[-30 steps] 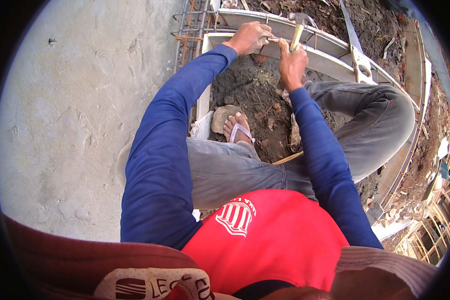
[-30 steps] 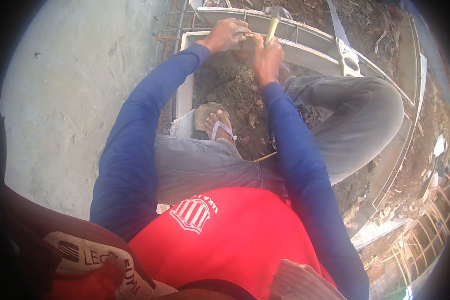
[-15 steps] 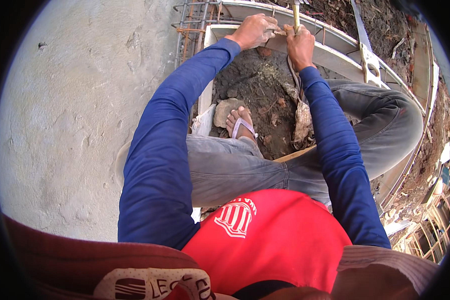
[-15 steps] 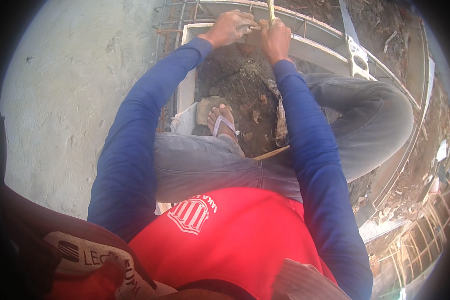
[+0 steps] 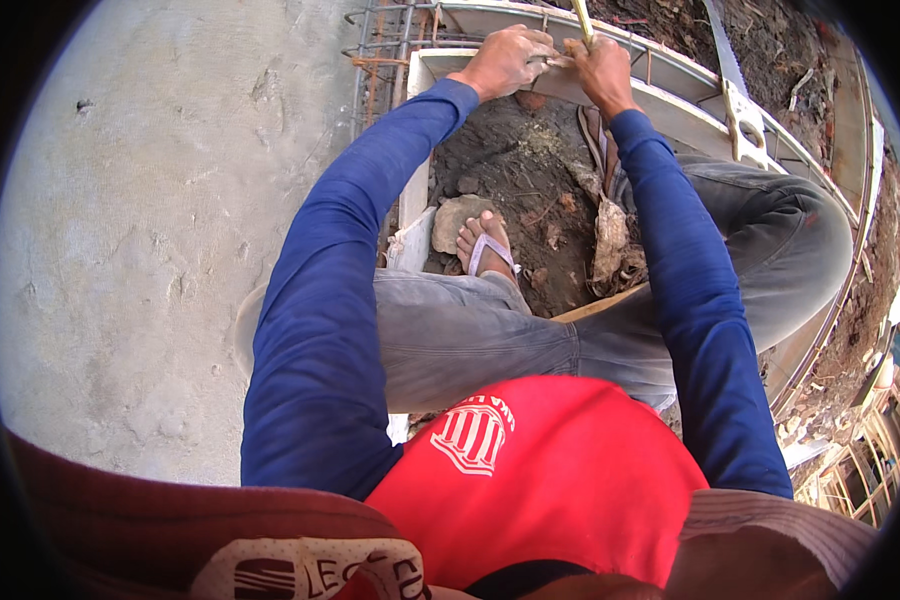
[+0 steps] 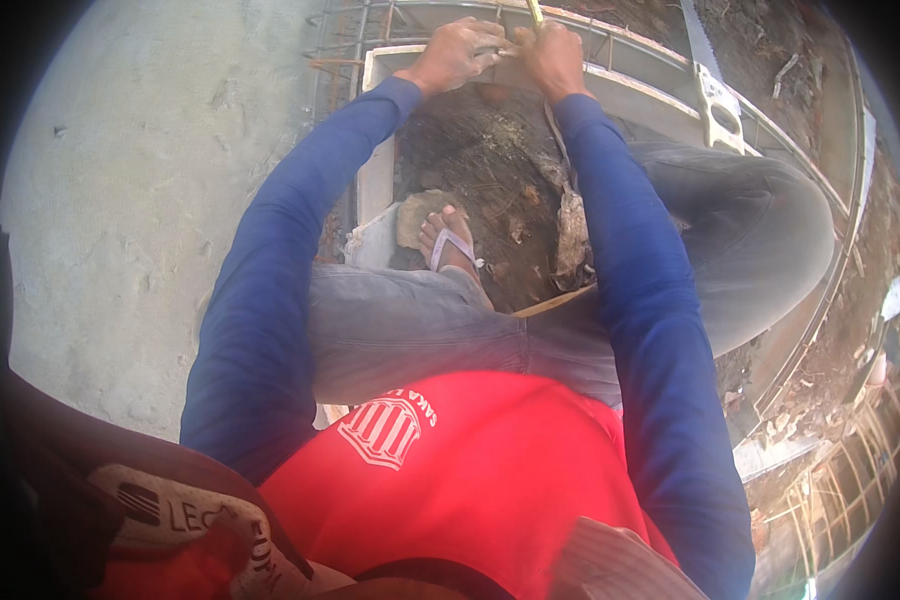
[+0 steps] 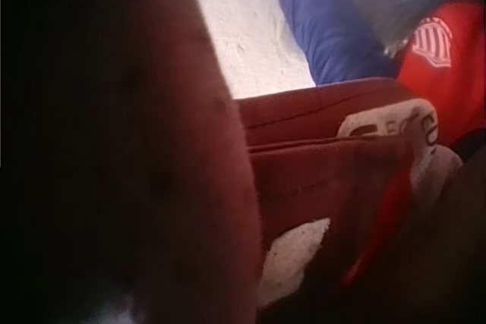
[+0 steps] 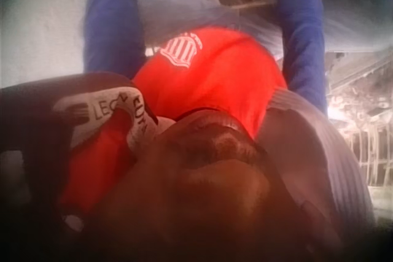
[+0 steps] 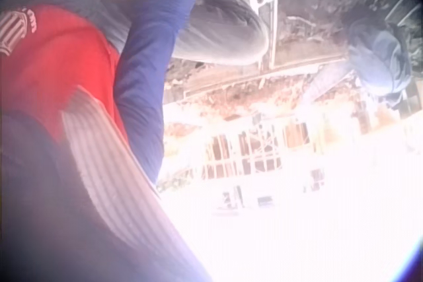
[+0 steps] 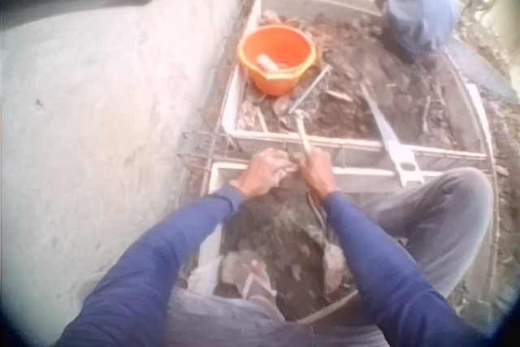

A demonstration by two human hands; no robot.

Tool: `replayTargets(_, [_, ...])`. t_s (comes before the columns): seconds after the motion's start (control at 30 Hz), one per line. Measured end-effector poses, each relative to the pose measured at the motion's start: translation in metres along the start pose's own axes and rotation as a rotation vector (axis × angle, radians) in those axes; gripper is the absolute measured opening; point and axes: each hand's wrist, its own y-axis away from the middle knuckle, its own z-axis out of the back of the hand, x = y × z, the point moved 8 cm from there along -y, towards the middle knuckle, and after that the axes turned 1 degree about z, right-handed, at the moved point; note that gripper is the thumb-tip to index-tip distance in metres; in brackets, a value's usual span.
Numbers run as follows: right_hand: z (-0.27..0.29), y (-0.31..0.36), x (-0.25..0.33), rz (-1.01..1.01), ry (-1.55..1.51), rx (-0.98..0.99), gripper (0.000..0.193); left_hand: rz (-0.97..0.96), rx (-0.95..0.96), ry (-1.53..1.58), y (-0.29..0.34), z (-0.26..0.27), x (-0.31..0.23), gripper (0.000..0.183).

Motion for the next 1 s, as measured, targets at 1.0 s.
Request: replayTargets(1.0, [0.016, 0.120, -0.006, -0.497, -0.718, -0.036, 0.043, 0.124, -0.188, 0.137, 0.002, 0.006, -0.004, 0.020])
